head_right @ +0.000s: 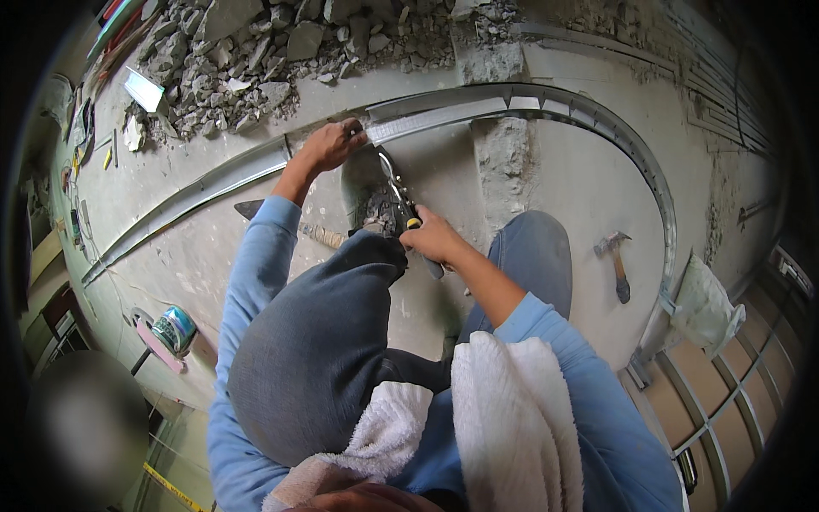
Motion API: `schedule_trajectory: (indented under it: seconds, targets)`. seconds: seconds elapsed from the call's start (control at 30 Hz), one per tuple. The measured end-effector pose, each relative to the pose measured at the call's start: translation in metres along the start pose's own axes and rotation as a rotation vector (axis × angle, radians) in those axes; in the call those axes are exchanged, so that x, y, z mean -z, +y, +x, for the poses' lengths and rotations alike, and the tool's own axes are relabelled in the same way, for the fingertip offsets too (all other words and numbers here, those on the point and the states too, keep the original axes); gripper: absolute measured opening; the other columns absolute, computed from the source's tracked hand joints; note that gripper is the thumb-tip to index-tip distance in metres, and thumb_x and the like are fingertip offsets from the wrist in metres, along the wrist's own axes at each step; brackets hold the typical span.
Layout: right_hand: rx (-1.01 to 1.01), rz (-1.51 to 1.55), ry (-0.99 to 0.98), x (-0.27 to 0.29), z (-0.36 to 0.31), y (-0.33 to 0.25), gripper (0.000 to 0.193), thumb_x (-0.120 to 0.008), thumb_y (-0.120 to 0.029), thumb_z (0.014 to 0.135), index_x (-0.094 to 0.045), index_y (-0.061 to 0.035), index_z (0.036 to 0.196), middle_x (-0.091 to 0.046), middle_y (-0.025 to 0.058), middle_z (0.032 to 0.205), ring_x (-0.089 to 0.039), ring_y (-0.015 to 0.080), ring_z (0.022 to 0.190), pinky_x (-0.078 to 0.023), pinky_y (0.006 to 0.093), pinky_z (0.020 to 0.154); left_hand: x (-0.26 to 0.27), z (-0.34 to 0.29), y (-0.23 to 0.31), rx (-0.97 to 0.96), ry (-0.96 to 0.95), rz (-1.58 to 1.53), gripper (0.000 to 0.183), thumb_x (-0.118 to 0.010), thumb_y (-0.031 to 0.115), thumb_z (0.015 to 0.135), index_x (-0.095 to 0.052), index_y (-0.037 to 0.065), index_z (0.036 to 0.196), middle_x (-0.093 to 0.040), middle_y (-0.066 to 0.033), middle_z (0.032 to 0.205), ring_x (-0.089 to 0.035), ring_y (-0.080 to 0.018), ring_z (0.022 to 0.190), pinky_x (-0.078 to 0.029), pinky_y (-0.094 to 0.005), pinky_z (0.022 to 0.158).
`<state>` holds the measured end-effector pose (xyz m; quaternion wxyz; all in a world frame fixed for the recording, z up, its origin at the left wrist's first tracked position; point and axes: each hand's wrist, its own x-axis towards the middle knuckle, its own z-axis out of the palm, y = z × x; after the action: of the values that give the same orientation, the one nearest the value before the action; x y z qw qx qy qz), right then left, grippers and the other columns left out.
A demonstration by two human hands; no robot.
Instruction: The person kneels on the floor and positions a curved metal trim strip along a circular floor opening. They use tin snips to cut the metal strip to length and then adjust its placement to fit the curve.
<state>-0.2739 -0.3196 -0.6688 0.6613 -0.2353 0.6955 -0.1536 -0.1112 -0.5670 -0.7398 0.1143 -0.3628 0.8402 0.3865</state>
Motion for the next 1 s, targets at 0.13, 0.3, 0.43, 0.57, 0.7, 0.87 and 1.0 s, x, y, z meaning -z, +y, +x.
schedule_trajectory:
  seconds: [0.13, 0.3, 0.43, 0.57, 0.7, 0.87, 1.0]
  targets:
    - [-0.008, -0.001, 0.008, 0.0, -0.002, -0.007, 0.072, -0.071, -0.021, 0.07, -0.054, 0.0053, 0.135, -0.069, 0.0214, 0.101, -0.066, 0.0285, 0.094, -0.052, 0.0377, 0.082, 0.005, -0.005, 0.002, -0.052, 0.041, -0.016, 0.053, -0.059, 0.049, 0.097, -0.06, -0.001, 0.115, -0.068, -0.0311, 0.109, -0.064, -0.0472, 0.107, -0.05, -0.0522, 0.087]
    - [-0.001, 0.04, -0.03, 0.002, -0.006, -0.01, 0.07, -0.071, -0.022, 0.07, -0.054, 0.0048, 0.133, -0.069, 0.0212, 0.101, -0.066, 0.0291, 0.092, -0.052, 0.0388, 0.081, 0.015, -0.007, 0.014, 0.001, -0.082, 0.058, 0.068, -0.07, 0.06, 0.086, -0.062, -0.001, 0.112, -0.069, -0.0287, 0.103, -0.065, -0.046, 0.102, -0.05, -0.0502, 0.086]
    - [-0.011, -0.051, 0.004, 0.009, -0.012, -0.012, 0.076, -0.071, -0.022, 0.071, -0.05, 0.0041, 0.14, -0.069, 0.022, 0.102, -0.066, 0.028, 0.092, -0.052, 0.0379, 0.082, 0.017, -0.011, 0.017, 0.034, -0.082, 0.017, 0.074, -0.073, 0.065, 0.082, -0.061, -0.001, 0.112, -0.068, -0.0283, 0.103, -0.064, -0.0464, 0.104, -0.05, -0.0514, 0.085]
    - [-0.018, -0.161, -0.053, 0.035, -0.021, -0.017, 0.085, -0.071, -0.02, 0.071, -0.043, 0.005, 0.148, -0.068, 0.0247, 0.111, -0.067, 0.0316, 0.099, -0.052, 0.0375, 0.087, 0.012, -0.016, 0.01, -0.043, -0.039, 0.02, 0.073, -0.078, 0.06, 0.081, -0.058, 0.0, 0.118, -0.068, -0.0287, 0.103, -0.065, -0.0467, 0.104, -0.051, -0.0514, 0.086]
    - [0.12, -0.275, -0.079, 0.082, -0.028, -0.022, 0.09, -0.071, -0.02, 0.072, -0.039, 0.0033, 0.153, -0.064, 0.0272, 0.127, -0.064, 0.0372, 0.113, -0.049, 0.038, 0.099, 0.008, -0.018, 0.005, -0.037, -0.025, -0.029, 0.074, -0.083, 0.056, 0.077, -0.06, 0.0, 0.119, -0.069, -0.0278, 0.103, -0.066, -0.0465, 0.104, -0.052, -0.0504, 0.087]
    - [0.434, -0.758, 0.03, 0.15, -0.003, -0.066, 0.086, -0.067, -0.012, 0.073, -0.039, -0.0023, 0.154, -0.047, 0.0262, 0.148, -0.044, 0.04, 0.14, -0.036, 0.0409, 0.119, 0.011, -0.024, 0.009, -0.015, -0.04, -0.077, 0.077, -0.086, 0.056, 0.073, -0.061, 0.0, 0.12, -0.07, -0.027, 0.104, -0.067, -0.0451, 0.104, -0.052, -0.0504, 0.088]
    - [0.615, -1.22, 0.093, 0.184, 0.038, -0.135, 0.074, -0.061, -0.001, 0.077, -0.049, -0.0144, 0.149, -0.055, 0.022, 0.134, -0.052, 0.0396, 0.128, -0.041, 0.0457, 0.114, 0.01, -0.025, 0.012, 0.034, -0.047, 0.001, 0.069, -0.085, 0.051, 0.075, -0.062, 0.001, 0.117, -0.07, -0.0262, 0.103, -0.066, -0.0458, 0.102, -0.053, -0.0499, 0.087]
